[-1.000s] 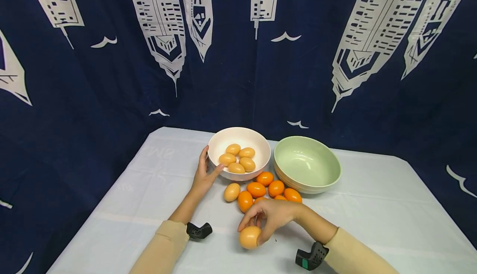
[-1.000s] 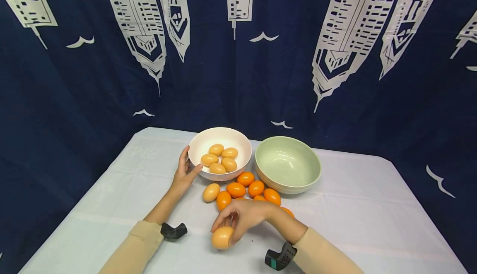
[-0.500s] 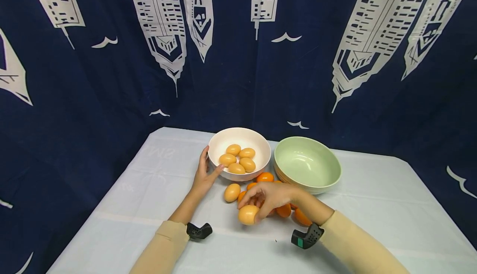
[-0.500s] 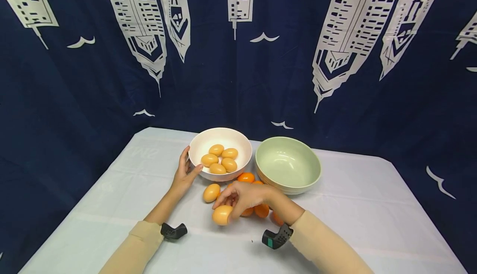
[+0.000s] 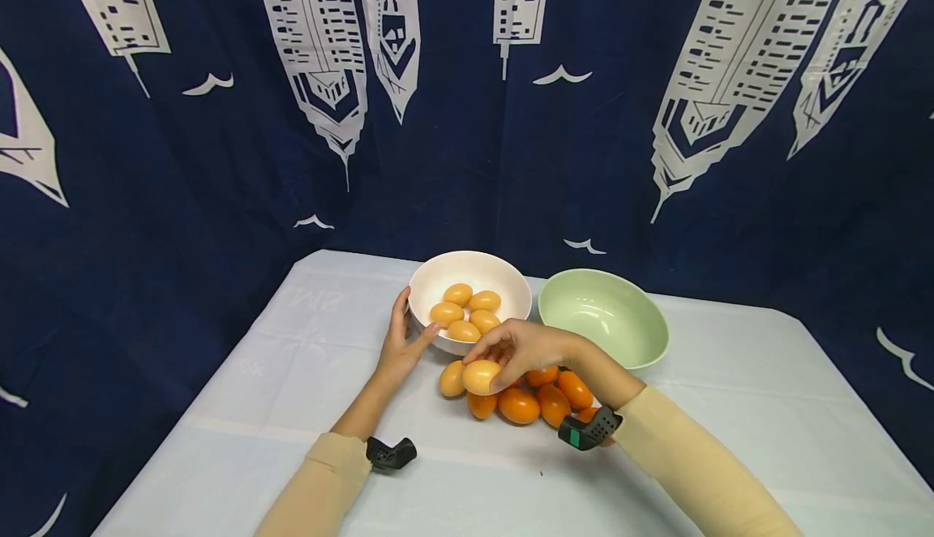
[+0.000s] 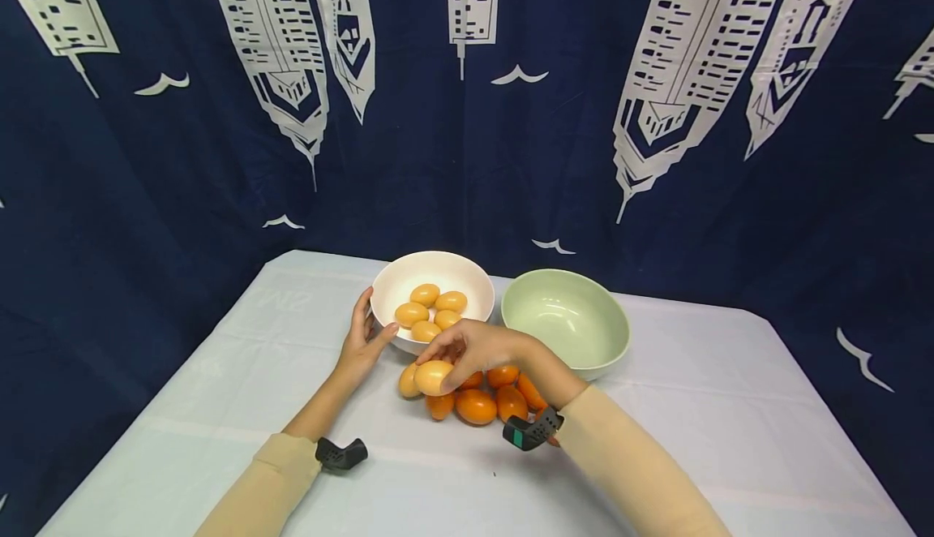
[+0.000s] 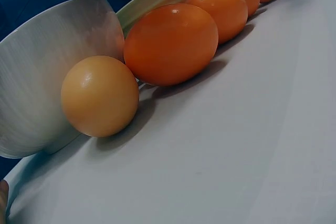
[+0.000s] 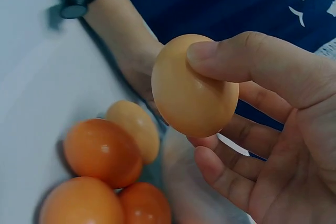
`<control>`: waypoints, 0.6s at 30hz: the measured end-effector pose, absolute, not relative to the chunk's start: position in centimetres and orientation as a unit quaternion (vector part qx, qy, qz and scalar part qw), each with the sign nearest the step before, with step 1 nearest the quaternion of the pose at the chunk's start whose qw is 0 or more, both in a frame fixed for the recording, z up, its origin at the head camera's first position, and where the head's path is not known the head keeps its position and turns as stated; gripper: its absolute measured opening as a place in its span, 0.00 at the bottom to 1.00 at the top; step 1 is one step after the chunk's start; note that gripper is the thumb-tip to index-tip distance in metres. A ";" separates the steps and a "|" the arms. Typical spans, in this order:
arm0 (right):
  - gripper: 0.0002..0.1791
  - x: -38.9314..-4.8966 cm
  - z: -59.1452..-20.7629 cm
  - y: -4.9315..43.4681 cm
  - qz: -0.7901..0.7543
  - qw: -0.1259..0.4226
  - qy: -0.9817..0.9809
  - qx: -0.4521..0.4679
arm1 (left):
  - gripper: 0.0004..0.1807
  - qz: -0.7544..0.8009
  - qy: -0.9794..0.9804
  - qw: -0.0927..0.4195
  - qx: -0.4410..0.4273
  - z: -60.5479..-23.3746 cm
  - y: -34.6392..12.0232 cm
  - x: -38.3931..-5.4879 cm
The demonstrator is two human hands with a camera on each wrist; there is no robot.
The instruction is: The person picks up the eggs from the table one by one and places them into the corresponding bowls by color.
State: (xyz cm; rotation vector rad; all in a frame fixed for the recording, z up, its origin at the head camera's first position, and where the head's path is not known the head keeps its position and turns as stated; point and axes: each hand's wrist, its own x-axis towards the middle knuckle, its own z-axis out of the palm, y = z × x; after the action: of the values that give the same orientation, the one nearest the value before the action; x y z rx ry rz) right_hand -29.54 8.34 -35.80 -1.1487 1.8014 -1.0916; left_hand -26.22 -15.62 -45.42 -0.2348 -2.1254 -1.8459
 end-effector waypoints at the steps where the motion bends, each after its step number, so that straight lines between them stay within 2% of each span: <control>1: 0.25 -29.7 -35.7 8.3 -0.426 0.356 0.703 -0.444 | 0.44 -0.645 -0.743 0.156 -0.083 -45.0 -15.6 -25.9; 9: 0.24 -31.4 -35.3 7.9 -0.452 0.300 0.734 -0.409 | 0.44 -0.645 -0.744 0.154 -0.082 -44.1 -15.3 -25.2; 13: 0.24 -32.0 -35.6 7.4 -0.473 0.251 0.745 -0.398 | 0.44 -0.650 -0.739 0.157 -0.082 -45.6 -15.6 -26.3; 18: 0.25 -32.4 -35.9 6.2 -0.493 0.186 0.787 -0.320 | 0.45 -0.643 -0.745 0.162 -0.071 -47.2 -15.9 -27.3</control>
State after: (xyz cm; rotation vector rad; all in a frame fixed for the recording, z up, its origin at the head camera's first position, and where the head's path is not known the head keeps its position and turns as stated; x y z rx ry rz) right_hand -32.43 6.25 -35.94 -0.9017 2.2159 -1.3893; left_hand -27.35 -15.93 -47.22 -0.2032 -2.1268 -1.8355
